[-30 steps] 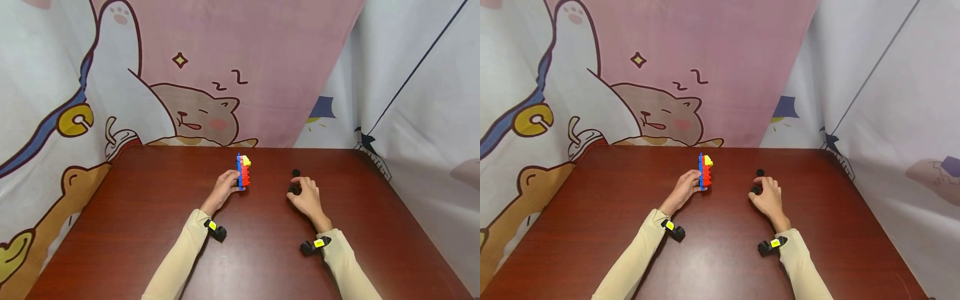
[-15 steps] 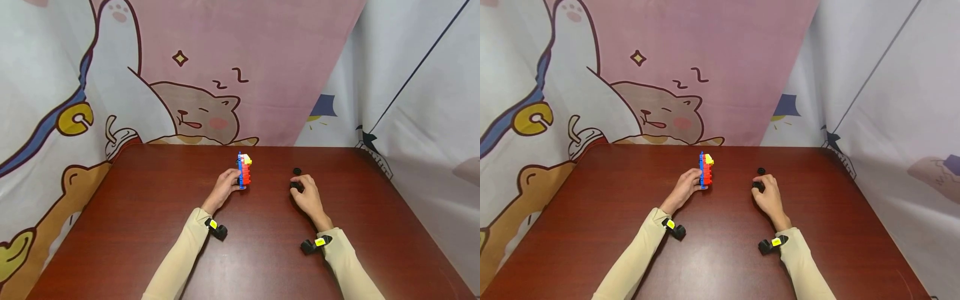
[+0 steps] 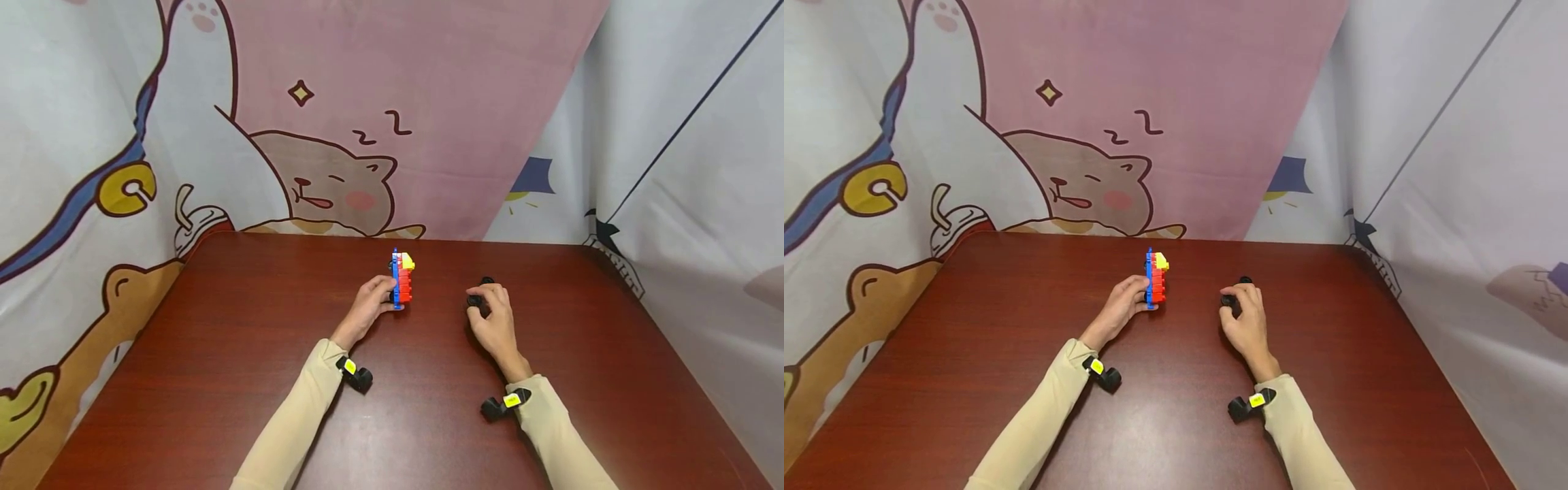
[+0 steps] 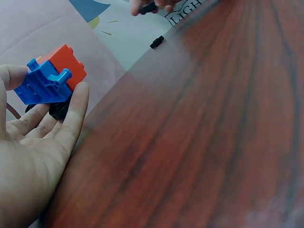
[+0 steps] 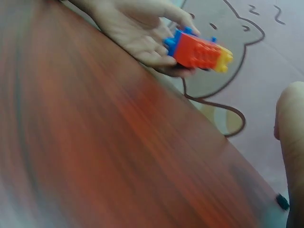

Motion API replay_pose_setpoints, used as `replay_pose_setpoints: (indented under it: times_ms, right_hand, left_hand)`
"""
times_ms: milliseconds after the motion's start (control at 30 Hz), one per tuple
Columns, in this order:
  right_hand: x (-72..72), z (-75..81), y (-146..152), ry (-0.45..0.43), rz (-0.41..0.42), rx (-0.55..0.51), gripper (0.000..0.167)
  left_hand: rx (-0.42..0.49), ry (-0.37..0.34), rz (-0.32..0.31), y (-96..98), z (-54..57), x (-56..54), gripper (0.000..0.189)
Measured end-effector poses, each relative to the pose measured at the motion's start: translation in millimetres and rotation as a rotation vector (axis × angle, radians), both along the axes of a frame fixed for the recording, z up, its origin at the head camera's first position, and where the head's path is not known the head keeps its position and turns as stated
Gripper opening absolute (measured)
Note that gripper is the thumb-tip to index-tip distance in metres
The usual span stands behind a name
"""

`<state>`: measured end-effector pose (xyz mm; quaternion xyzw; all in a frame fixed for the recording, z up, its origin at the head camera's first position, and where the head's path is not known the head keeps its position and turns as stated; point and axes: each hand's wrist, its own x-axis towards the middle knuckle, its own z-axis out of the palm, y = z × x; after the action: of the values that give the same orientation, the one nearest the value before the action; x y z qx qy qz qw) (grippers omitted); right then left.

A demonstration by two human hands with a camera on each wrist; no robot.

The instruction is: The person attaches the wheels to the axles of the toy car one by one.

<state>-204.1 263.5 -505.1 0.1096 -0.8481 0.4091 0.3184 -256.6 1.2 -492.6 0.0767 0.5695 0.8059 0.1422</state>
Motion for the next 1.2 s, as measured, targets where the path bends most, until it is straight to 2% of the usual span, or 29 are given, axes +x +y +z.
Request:
replay_pose_setpoints:
  times_ms: [300, 533, 667, 1200]
  right_hand:
    - [-8.9, -2.0, -51.9, 0.096, 0.089, -0.055, 0.035]
    - [-10.2, 1.2, -98.7, 0.187, 0.134, -0.151, 0.042]
    - [-12.6, 2.0, -117.3, 0.218, 0.161, -0.167, 0.044]
    - [-12.3, 2.8, -123.3, 0.138, 0.217, -0.084, 0.039]
  left_hand:
    - [0.011, -0.003, 0.002, 0.2, -2.2, -1.8, 0.021]
    - [0.005, -0.011, 0.017, -0.6, -0.9, -1.2, 0.020]
    - [-0.007, -0.005, 0.017, -0.4, 0.0, -0.1, 0.023]
    - [-0.070, 0.017, 0.013, 0.9, -1.6, -1.7, 0.027]
